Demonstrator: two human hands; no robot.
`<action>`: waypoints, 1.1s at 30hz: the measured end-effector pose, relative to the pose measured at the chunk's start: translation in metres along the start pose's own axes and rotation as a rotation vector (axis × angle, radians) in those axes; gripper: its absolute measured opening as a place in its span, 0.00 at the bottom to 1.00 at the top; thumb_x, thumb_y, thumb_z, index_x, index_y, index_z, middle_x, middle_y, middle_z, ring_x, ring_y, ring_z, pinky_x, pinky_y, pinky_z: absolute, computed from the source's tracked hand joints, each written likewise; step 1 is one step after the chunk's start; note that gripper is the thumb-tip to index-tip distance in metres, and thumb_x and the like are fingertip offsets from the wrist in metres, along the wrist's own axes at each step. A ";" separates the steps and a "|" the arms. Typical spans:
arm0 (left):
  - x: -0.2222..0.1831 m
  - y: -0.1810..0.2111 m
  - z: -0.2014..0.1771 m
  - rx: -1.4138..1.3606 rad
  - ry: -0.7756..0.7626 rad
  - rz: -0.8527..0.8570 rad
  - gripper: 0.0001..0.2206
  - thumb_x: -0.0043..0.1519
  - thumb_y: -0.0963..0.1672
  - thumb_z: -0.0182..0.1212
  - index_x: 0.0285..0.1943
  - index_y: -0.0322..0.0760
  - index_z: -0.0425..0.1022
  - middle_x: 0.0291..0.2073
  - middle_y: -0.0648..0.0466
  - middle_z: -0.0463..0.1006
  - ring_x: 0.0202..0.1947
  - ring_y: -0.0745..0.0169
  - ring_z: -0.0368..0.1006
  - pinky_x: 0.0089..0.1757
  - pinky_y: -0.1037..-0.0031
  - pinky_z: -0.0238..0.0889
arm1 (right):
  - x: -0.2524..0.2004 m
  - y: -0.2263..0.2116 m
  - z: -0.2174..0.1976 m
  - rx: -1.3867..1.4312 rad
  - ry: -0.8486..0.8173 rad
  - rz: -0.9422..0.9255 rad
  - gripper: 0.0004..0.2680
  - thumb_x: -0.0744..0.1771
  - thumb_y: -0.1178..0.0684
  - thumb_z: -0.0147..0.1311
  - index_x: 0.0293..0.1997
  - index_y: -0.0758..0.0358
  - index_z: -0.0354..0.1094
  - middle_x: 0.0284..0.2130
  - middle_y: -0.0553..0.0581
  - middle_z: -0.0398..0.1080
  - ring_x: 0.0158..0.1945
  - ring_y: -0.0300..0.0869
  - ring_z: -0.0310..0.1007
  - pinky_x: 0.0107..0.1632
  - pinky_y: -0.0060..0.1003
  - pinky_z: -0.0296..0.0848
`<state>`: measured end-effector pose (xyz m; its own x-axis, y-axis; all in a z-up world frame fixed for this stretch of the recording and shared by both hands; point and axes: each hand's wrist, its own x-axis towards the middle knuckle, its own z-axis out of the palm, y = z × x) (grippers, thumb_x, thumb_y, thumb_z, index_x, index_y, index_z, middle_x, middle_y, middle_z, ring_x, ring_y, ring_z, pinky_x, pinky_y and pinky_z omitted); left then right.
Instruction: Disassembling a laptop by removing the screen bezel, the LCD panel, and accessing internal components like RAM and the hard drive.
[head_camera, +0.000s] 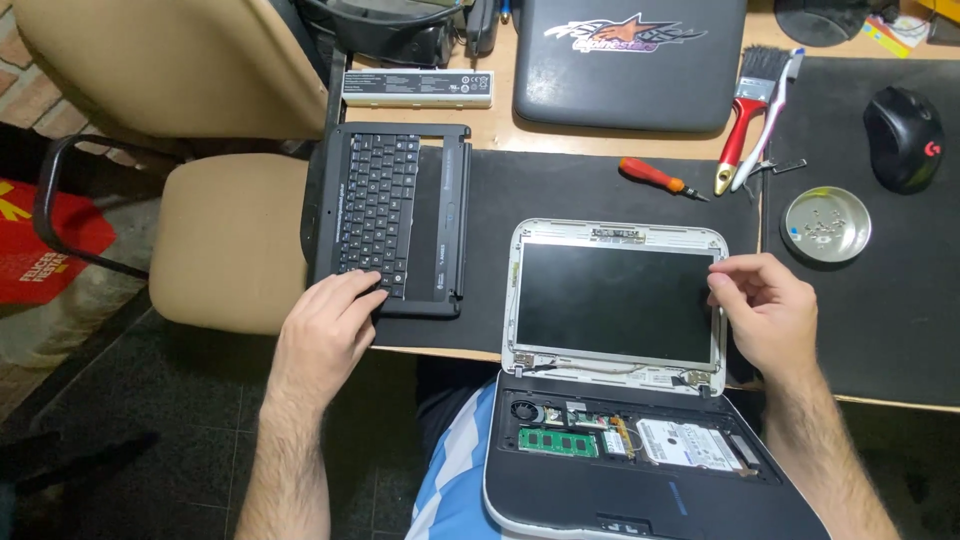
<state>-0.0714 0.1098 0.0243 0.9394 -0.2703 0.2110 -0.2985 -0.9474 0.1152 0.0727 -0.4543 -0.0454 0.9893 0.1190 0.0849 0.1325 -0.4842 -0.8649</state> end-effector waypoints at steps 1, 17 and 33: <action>0.002 -0.001 0.001 -0.002 0.001 0.001 0.22 0.61 0.34 0.81 0.66 0.31 0.90 0.68 0.41 0.90 0.68 0.43 0.86 0.70 0.49 0.79 | 0.001 -0.001 0.000 -0.002 0.001 0.001 0.03 0.78 0.63 0.67 0.58 0.67 0.83 0.41 0.60 0.84 0.40 0.41 0.84 0.49 0.34 0.83; 0.000 0.004 -0.001 -0.020 0.037 -0.031 0.22 0.62 0.31 0.78 0.67 0.30 0.89 0.65 0.42 0.88 0.65 0.42 0.84 0.65 0.50 0.82 | 0.002 -0.005 0.001 -0.020 -0.011 -0.001 0.04 0.77 0.61 0.68 0.58 0.65 0.83 0.39 0.57 0.85 0.38 0.39 0.85 0.48 0.33 0.83; 0.084 0.140 0.056 -0.751 0.379 -0.066 0.13 0.69 0.36 0.72 0.61 0.34 0.91 0.69 0.39 0.88 0.71 0.26 0.84 0.67 0.39 0.75 | 0.001 -0.004 0.007 0.210 0.196 -0.020 0.05 0.78 0.66 0.61 0.59 0.68 0.82 0.27 0.63 0.80 0.23 0.38 0.73 0.32 0.34 0.73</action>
<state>-0.0244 -0.0554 0.0040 0.8786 -0.0150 0.4774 -0.4036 -0.5577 0.7253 0.0723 -0.4464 -0.0454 0.9823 -0.0533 0.1794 0.1566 -0.2908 -0.9439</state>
